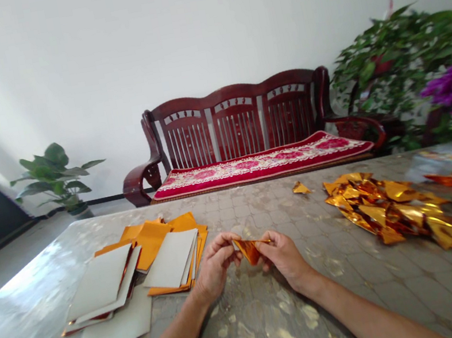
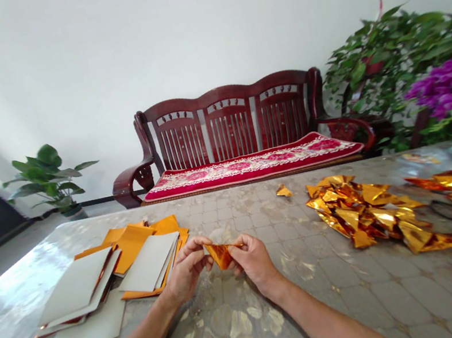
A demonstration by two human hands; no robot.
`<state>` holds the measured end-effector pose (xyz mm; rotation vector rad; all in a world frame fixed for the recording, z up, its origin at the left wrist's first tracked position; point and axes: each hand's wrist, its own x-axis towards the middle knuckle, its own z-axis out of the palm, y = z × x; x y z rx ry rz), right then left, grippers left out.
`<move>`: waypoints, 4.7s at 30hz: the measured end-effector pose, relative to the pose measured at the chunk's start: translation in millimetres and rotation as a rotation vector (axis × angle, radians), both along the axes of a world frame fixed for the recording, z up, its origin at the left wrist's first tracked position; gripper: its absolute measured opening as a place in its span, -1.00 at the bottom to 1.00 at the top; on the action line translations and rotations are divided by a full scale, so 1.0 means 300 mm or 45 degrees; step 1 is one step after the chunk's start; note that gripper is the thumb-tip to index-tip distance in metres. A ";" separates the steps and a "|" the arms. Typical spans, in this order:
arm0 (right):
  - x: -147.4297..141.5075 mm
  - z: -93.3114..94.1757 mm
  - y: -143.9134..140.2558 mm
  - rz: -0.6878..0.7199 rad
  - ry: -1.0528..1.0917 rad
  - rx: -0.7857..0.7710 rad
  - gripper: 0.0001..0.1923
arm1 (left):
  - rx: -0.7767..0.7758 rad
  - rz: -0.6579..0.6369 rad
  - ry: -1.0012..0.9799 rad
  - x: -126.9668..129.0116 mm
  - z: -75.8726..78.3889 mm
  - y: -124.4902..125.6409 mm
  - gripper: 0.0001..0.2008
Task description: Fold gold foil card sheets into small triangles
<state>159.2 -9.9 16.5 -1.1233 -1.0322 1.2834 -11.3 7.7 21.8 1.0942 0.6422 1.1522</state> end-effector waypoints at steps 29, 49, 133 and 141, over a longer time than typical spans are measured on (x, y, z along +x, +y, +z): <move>0.069 -0.031 0.041 0.029 -0.314 0.132 -0.69 | 0.107 0.370 0.304 -0.031 -0.053 0.071 -0.71; 0.113 -0.049 0.070 -0.026 -0.704 0.526 -0.81 | 0.596 0.433 0.860 -0.047 -0.085 0.041 -0.87; 0.143 -0.046 0.033 0.301 -1.109 1.056 -0.72 | 0.895 0.272 1.177 -0.043 -0.073 0.009 -0.82; 0.133 -0.038 0.021 0.303 -1.128 1.056 -0.72 | 0.802 0.312 1.144 -0.031 -0.070 0.002 -0.83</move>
